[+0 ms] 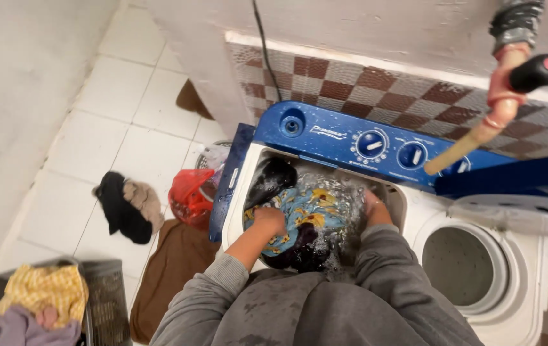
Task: Washing clothes by hand inside the tub of a twin-tub washing machine.
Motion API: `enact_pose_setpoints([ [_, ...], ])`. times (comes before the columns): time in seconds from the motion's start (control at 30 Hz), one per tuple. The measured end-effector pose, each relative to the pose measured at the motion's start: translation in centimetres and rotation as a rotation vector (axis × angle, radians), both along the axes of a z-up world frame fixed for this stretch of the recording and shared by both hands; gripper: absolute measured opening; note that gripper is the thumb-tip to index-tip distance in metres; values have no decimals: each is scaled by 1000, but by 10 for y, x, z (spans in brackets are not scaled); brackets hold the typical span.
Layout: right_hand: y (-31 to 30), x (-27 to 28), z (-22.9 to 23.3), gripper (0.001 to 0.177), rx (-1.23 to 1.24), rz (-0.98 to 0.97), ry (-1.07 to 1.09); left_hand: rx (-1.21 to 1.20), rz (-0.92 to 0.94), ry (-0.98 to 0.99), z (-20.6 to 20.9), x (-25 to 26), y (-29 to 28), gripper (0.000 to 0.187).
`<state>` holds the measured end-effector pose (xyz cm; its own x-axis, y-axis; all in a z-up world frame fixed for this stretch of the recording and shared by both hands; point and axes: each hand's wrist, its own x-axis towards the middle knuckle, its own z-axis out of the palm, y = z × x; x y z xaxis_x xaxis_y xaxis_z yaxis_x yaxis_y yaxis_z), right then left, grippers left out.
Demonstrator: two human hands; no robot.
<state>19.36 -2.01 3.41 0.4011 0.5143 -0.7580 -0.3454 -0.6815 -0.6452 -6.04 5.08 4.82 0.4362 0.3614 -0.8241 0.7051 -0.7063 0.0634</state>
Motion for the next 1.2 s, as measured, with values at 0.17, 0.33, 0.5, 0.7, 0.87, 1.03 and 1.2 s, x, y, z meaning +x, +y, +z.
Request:
enact_pose_setpoints([
  [0.17,-26,-15,-57,55,-85,-65,214,105,84,-75,-11,0,-13,47],
  [0.33,-8,0,-171,48,-61,-123,350,119,197,-140,33,-10,-23,52],
  [0.5,-11,-11,-91,29,19,-193,283,105,301,-172,98,-12,-49,60],
  [0.7,-82,-32,7,28,83,6,-142,-117,43,-37,-7,6,-69,104],
  [0.87,-141,-67,33,53,396,331,-575,-511,255,-231,-20,29,-11,47],
  [1.03,-117,-140,5,55,383,367,-749,-346,617,-696,-82,41,15,30],
  [1.2,-76,-156,-15,68,821,475,-572,-53,617,-869,0,21,19,36],
])
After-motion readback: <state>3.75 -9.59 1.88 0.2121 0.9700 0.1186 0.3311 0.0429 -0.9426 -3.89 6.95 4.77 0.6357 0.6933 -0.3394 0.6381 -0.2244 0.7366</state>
